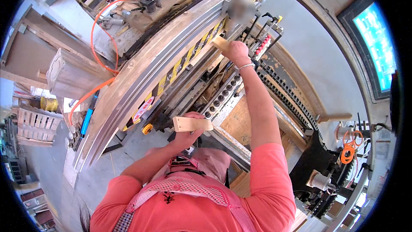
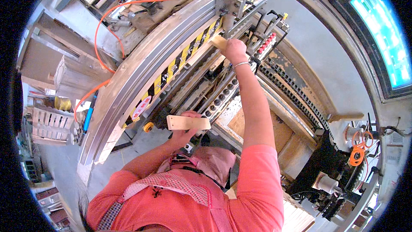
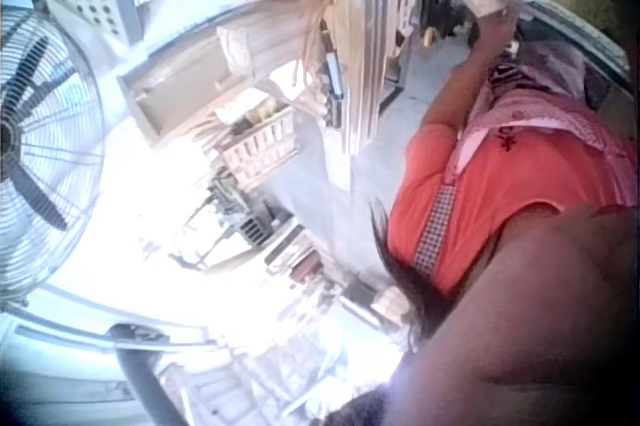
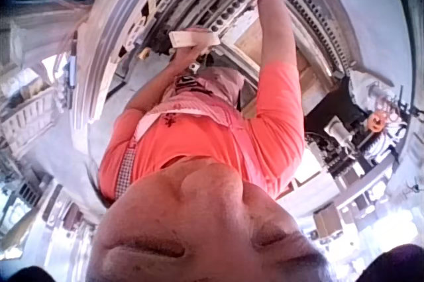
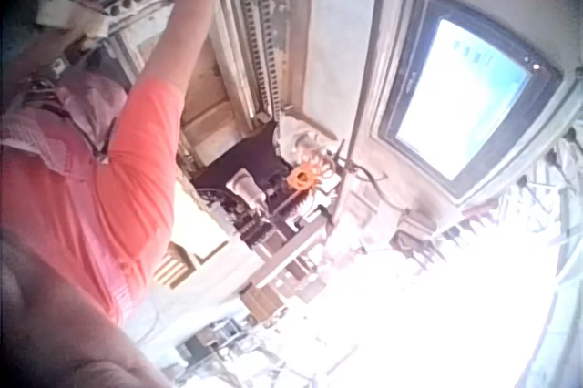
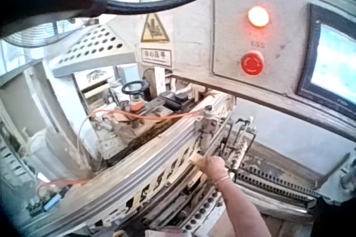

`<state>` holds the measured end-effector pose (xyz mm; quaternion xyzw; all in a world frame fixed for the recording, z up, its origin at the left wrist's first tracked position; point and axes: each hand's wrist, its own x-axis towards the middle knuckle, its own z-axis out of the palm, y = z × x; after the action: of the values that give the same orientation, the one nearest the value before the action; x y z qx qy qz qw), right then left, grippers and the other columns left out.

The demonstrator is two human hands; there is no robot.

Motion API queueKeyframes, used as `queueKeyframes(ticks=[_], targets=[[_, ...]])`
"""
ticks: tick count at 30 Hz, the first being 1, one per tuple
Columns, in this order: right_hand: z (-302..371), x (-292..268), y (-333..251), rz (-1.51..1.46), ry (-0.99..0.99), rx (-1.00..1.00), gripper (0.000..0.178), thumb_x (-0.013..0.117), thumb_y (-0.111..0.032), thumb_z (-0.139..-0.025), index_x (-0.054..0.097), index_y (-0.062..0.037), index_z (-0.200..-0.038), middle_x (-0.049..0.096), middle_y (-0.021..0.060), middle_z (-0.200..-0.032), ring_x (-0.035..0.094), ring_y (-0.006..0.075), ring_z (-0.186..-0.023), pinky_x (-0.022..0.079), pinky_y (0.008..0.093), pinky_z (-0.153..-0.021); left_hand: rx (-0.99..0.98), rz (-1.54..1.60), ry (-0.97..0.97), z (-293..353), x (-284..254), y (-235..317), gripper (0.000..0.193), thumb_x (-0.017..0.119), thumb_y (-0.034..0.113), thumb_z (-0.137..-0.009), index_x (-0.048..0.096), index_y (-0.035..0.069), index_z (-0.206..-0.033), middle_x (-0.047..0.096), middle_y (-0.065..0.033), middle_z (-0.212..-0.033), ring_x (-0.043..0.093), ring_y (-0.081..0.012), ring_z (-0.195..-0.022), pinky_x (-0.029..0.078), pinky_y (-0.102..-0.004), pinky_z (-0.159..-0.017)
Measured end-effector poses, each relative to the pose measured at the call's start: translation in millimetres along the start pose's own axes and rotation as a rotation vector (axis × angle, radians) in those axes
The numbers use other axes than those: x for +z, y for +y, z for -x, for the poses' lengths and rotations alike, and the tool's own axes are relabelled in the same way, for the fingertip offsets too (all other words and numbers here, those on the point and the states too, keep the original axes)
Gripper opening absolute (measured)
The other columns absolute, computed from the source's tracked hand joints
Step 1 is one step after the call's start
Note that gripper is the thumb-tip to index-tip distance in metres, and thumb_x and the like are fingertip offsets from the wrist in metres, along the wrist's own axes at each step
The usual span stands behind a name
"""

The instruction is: The person repeatedly picks up small rectangular wooden blocks from a stack and feeds them into a woodworking machine. They guide the blocks through the machine's rollers and then place the processed pieces onto a separate wooden board. The task involves continuous manual handling of the wood pieces in a repetitive cycle.

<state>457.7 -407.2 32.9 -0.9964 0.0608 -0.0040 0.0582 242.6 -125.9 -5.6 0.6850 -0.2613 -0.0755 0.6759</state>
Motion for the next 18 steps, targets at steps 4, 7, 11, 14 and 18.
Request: queueKeyframes(ticks=[4, 7, 11, 14, 18], targets=[[3, -7, -11, 0.018, -0.036, 0.054, 0.044, 0.068, -0.042, -0.068, 0.065, -0.0042, -0.089, 0.065, 0.0148, -0.090, 0.063, 0.0290, -0.086, 0.050, 0.0381, -0.076, -0.050, 0.141, 0.013, 6, 1, -3, 0.038, 0.060, 0.002, -0.077, 0.042, 0.001, -0.111, 0.052, -0.0130, -0.108, 0.052, -0.0204, -0.102, 0.041, -0.0336, -0.089], [3, -4, -12, 0.048, -0.048, 0.032, 0.041, 0.067, -0.039, -0.070, 0.063, -0.0038, -0.090, 0.065, 0.0157, -0.088, 0.062, 0.0299, -0.086, 0.050, 0.0386, -0.075, -0.066, 0.270, 0.029, 9, 2, -10, 0.040, 0.058, 0.001, -0.079, 0.037, 0.003, -0.113, 0.051, -0.0124, -0.110, 0.051, -0.0193, -0.102, 0.041, -0.0332, -0.089], [-2, 9, 2, 0.077, -0.043, 0.058, 0.039, 0.066, -0.035, -0.069, 0.062, -0.0031, -0.092, 0.065, 0.0166, -0.088, 0.063, 0.0314, -0.084, 0.051, 0.0396, -0.075, -0.035, 0.302, 0.067, 7, 6, -19, 0.038, 0.057, 0.000, -0.081, 0.036, 0.004, -0.112, 0.051, -0.0108, -0.111, 0.051, -0.0171, -0.100, 0.042, -0.0308, -0.086], [-1, 6, -2, 0.097, -0.040, 0.030, 0.040, 0.066, -0.035, -0.069, 0.061, -0.0028, -0.092, 0.064, 0.0176, -0.088, 0.062, 0.0320, -0.085, 0.050, 0.0404, -0.076, -0.086, 0.268, 0.076, 7, 2, -13, 0.037, 0.057, 0.001, -0.081, 0.036, 0.004, -0.111, 0.051, -0.0096, -0.110, 0.052, -0.0150, -0.097, 0.043, -0.0285, -0.081], [3, -1, -8, 0.099, -0.043, 0.054, 0.041, 0.064, -0.036, -0.069, 0.061, -0.0030, -0.093, 0.064, 0.0184, -0.088, 0.062, 0.0331, -0.085, 0.050, 0.0409, -0.076, -0.143, 0.306, 0.136, 6, 5, -14, 0.030, 0.056, 0.002, -0.082, 0.039, 0.004, -0.107, 0.053, -0.0083, -0.106, 0.053, -0.0139, -0.093, 0.045, -0.0276, -0.077]])
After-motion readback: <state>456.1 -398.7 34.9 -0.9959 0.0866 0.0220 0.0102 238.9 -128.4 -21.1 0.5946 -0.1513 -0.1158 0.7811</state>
